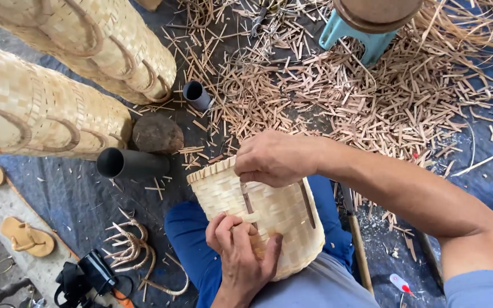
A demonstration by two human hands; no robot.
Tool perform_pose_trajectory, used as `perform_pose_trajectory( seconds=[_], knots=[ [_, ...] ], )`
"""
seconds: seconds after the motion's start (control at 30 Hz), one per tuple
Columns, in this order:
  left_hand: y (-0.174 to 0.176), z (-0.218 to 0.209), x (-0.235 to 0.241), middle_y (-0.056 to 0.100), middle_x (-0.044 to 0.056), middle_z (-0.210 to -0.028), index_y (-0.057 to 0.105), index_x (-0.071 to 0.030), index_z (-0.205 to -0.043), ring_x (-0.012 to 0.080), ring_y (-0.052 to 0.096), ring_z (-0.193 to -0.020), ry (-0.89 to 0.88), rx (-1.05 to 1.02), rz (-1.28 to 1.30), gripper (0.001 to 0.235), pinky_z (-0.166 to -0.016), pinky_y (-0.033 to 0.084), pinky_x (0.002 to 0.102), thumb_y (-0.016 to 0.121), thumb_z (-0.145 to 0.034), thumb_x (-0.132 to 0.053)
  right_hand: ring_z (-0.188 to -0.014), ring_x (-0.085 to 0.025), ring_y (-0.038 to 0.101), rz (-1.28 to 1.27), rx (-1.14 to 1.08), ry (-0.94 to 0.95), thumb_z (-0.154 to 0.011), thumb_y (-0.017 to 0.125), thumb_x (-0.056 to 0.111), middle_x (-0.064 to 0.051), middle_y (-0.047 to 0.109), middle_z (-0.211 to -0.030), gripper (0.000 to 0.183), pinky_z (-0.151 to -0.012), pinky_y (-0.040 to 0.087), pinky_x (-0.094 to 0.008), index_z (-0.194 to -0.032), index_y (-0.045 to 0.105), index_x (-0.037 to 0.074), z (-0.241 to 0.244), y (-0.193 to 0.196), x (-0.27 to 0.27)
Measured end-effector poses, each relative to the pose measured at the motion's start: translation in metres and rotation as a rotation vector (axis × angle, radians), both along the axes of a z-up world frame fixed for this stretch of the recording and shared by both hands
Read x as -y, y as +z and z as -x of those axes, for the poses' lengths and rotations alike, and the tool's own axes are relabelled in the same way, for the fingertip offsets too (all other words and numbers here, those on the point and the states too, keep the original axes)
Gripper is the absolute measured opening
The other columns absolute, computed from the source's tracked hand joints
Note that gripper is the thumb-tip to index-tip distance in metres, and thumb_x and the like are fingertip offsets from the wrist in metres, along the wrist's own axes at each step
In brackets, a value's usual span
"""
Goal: The person sits on the floor weaving a bamboo basket, tucking and pressing woven strips along the rim and fitting a curved handle piece into the weave. They turn the basket to work around its sides, then set it with other finished baskets and pick up another.
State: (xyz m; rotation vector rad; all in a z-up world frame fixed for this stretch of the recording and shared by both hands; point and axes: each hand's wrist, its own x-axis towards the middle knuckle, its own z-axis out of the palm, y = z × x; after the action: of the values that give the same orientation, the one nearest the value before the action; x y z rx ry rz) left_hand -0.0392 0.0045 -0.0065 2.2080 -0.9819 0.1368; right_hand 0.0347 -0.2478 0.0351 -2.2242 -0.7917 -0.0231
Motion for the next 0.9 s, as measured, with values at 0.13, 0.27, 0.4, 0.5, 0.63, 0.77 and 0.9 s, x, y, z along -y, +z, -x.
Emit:
perform_pose_trajectory(
  seconds=[0.13, 0.27, 0.4, 0.5, 0.63, 0.77, 0.9],
  knots=[
    [-0.011, -0.008, -0.013, 0.049, 0.018, -0.119, 0.057, -0.004, -0.101, 0.0408, 0.039, -0.122, 0.025, -0.018, 0.031, 0.049, -0.108, 0.029, 0.052, 0.086, -0.075, -0.035, -0.082, -0.033, 0.066, -0.032, 0.029, -0.02, -0.093, 0.07, 0.019, -0.01, 0.066, -0.081, 0.015, -0.072, 0.052, -0.045, -0.088, 0.067, 0.005, 0.003, -0.003, -0.01],
    [0.014, -0.075, -0.001, 0.055, 0.023, -0.12, 0.051, 0.01, -0.128, 0.0374, 0.048, -0.118, 0.055, 0.26, 0.143, 0.077, -0.106, 0.027, 0.052, 0.077, -0.078, -0.043, -0.083, -0.032, 0.066, 0.008, 0.087, -0.066, -0.094, 0.069, 0.024, -0.01, 0.067, -0.082, 0.016, -0.074, 0.051, -0.046, -0.097, 0.068, 0.008, -0.006, 0.01, -0.025],
    [0.029, -0.118, 0.008, 0.067, 0.016, -0.122, 0.061, -0.002, -0.132, 0.0324, 0.06, -0.117, -0.13, -0.046, 0.106, 0.056, -0.106, 0.04, 0.044, 0.078, -0.087, -0.031, -0.095, -0.032, 0.066, 0.024, 0.033, -0.115, -0.096, 0.067, 0.027, -0.011, 0.07, -0.094, 0.029, -0.086, 0.049, -0.046, -0.12, 0.066, 0.01, 0.012, 0.026, -0.016],
    [0.032, -0.125, 0.011, 0.068, 0.017, -0.12, 0.061, -0.001, -0.129, 0.0338, 0.062, -0.113, -0.173, -0.027, 0.095, 0.056, -0.1, 0.041, 0.044, 0.074, -0.079, -0.023, -0.126, -0.036, 0.054, -0.089, -0.006, -0.15, -0.098, 0.066, 0.033, -0.02, 0.059, -0.131, 0.054, -0.109, 0.04, -0.048, -0.143, 0.053, 0.007, 0.031, 0.007, 0.014],
    [0.031, -0.122, 0.01, 0.069, 0.015, -0.115, 0.065, -0.002, -0.125, 0.0301, 0.064, -0.107, -0.083, -0.182, 0.01, 0.052, -0.098, 0.043, 0.042, 0.074, -0.077, -0.02, -0.153, -0.041, 0.029, -0.197, -0.16, -0.153, -0.087, 0.074, 0.051, -0.027, 0.032, -0.163, 0.094, -0.123, 0.025, -0.05, -0.158, 0.036, 0.002, 0.053, -0.032, 0.02],
    [0.028, -0.12, 0.011, 0.07, 0.014, -0.119, 0.065, -0.003, -0.126, 0.0291, 0.064, -0.11, -0.152, -0.133, 0.05, 0.047, -0.101, 0.042, 0.041, 0.066, -0.082, -0.017, -0.15, -0.035, 0.038, -0.25, -0.2, -0.279, -0.079, 0.074, 0.065, -0.02, 0.04, -0.161, 0.106, -0.122, 0.031, -0.046, -0.159, 0.038, 0.006, 0.052, -0.049, 0.019],
    [0.033, -0.128, 0.014, 0.071, 0.014, -0.114, 0.067, -0.002, -0.125, 0.0272, 0.065, -0.105, -0.206, -0.039, 0.085, 0.039, -0.095, 0.046, 0.04, 0.07, -0.089, -0.019, -0.145, -0.034, 0.042, -0.178, -0.109, -0.336, -0.076, 0.075, 0.063, -0.019, 0.043, -0.156, 0.098, -0.117, 0.034, -0.048, -0.153, 0.05, 0.009, 0.054, -0.069, 0.009]
  ],
)
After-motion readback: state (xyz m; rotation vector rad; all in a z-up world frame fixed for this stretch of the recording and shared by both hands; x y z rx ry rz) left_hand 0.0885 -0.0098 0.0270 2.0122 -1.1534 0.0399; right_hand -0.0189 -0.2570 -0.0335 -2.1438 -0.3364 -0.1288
